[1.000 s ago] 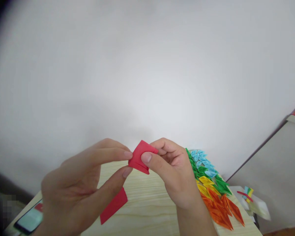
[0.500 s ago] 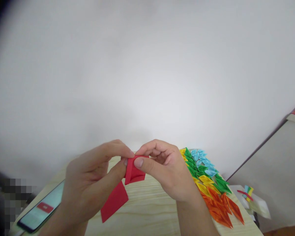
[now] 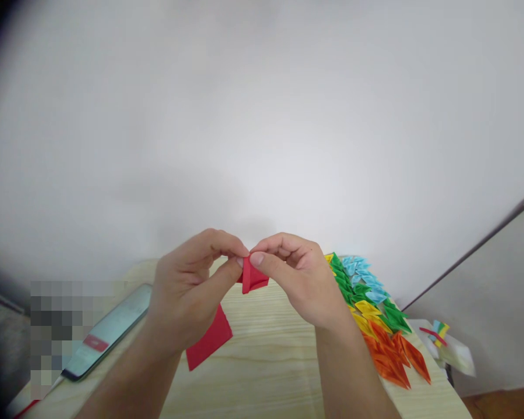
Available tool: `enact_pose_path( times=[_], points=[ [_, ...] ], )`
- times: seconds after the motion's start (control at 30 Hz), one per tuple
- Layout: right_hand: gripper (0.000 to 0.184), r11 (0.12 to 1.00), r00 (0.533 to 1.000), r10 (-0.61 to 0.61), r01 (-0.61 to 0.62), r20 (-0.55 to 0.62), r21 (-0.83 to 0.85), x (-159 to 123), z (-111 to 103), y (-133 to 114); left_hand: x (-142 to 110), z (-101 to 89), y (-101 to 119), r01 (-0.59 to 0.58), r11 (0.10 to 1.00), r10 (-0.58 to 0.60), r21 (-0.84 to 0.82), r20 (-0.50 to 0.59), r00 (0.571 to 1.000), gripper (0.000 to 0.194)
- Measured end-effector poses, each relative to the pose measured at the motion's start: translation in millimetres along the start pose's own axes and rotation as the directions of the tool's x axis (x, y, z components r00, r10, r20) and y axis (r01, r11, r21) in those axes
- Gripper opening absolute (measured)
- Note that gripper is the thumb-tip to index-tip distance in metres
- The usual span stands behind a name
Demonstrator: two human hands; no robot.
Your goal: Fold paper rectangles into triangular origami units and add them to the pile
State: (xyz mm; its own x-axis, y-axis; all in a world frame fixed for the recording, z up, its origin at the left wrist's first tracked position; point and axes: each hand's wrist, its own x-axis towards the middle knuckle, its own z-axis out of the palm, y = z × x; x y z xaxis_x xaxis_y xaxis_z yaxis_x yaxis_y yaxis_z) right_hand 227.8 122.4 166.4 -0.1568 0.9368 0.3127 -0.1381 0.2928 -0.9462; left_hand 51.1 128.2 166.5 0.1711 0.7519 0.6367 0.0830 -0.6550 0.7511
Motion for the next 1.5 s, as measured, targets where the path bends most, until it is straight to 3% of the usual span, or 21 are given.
enact_pose_path(
  times=[0.17, 0.3, 0.53, 0.93, 1.07, 1.2, 1.37, 1.5],
  points=[
    [0.016, 0.999, 1.000, -0.027, 0.026, -0.012, -0.035, -2.1, -1.9, -2.2, 2.6, -4.9, 3.3, 0.037, 0.998, -0.038, 0.051, 0.017, 0.999, 0.008],
    [0.014, 0.998, 1.000, -0.023, 0.023, -0.012, -0.051, -5.3, -0.3, -5.5, 4.2, -10.4, 7.9, 0.055, 0.987, -0.064, 0.154, 0.055, 0.996, 0.012],
    [0.014, 0.994, 1.000, -0.027, 0.027, -0.007, -0.101, -7.0, 3.6, -9.6, 4.2, -10.1, 11.1, -0.055, 0.973, 0.049, 0.226, 0.028, 0.998, 0.012],
    [0.014, 0.986, 0.990, -0.096, 0.080, -0.107, -0.147, -10.1, 6.0, -9.6, 5.8, -13.8, 8.6, 0.095, 0.995, -0.097, 0.023, 0.145, 0.985, 0.015],
    [0.015, 0.990, 0.974, -0.136, 0.125, -0.181, -0.069, -6.8, 6.5, -5.8, 4.3, -11.5, 8.0, 0.104, 0.994, -0.102, -0.018, 0.106, 0.989, 0.014],
    [0.014, 0.985, 0.951, -0.167, 0.170, -0.262, -0.014, -3.8, 7.0, -0.6, 3.9, -7.7, 9.5, 0.100, 0.995, -0.100, 0.010, 0.090, 0.991, 0.035],
    [0.010, 0.980, 0.948, -0.176, 0.194, -0.263, 0.043, -4.5, 7.4, 2.2, 4.2, -6.0, 7.4, 0.114, 0.992, -0.116, 0.057, 0.039, 0.992, 0.006],
    [0.007, 0.983, 0.969, -0.147, 0.166, -0.197, 0.083, -6.5, 6.4, 1.0, 4.4, -8.6, 4.7, 0.073, 0.997, -0.072, 0.022, -0.043, 0.996, 0.006]
  ],
)
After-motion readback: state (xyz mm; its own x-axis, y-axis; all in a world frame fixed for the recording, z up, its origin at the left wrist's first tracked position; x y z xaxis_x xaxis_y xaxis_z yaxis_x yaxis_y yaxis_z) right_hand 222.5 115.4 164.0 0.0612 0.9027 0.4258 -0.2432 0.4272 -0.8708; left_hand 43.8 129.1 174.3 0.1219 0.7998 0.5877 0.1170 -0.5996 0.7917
